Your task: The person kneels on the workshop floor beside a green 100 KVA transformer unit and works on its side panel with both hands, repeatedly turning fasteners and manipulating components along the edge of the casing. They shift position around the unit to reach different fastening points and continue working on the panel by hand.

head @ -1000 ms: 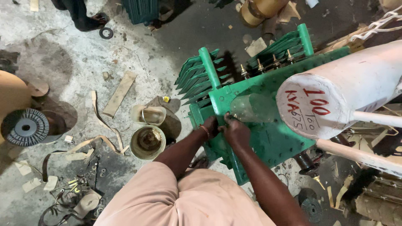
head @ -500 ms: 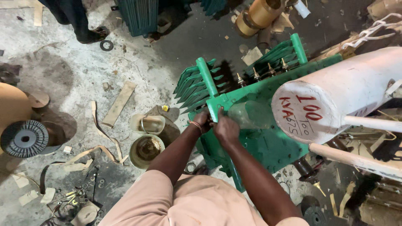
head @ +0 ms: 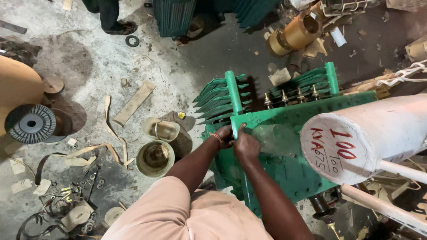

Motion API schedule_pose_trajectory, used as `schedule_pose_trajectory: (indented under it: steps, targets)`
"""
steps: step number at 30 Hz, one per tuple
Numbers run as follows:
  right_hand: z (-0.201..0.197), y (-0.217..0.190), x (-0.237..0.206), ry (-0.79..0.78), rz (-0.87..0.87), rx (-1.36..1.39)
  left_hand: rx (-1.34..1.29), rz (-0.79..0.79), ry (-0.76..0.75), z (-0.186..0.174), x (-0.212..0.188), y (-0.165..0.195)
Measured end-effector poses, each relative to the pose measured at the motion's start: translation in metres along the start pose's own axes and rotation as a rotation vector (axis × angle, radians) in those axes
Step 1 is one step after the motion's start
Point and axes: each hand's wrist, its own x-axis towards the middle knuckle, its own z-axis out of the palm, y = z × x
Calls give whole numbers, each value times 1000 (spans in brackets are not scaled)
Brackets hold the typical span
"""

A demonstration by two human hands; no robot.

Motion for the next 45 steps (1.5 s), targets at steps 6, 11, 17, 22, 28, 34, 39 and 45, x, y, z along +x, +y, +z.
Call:
schedule_pose_trajectory:
  steps: [6, 11, 17, 22, 28, 34, 39, 45]
  targets:
    - [13, 6, -1, 130, -65, -3, -76, 8, -74, -5, 5, -4]
    - [16, 7, -4, 195, -95, -25, -74, -38, -38, -10, 5, -3]
    - [9, 4, -5, 134, -51, 40, -82, 51, -51, -9, 1, -1]
    - [0, 0, -6, 92, -16, 65, -88, -20, -173, -3, -4, 6]
    - [-2, -1, -5, 66, -17, 47, -190, -47, -144, -2, -4, 3]
    - [6, 2, -3, 118, -53, -8, -340, -32, -261, -5, 3, -11]
    - [8, 3, -5, 178, -75, 40, -90, 34, -43, -5, 1, -4]
    - [12, 3, -2, 155, -44, 91, -90, -21, -58, -2, 0, -1]
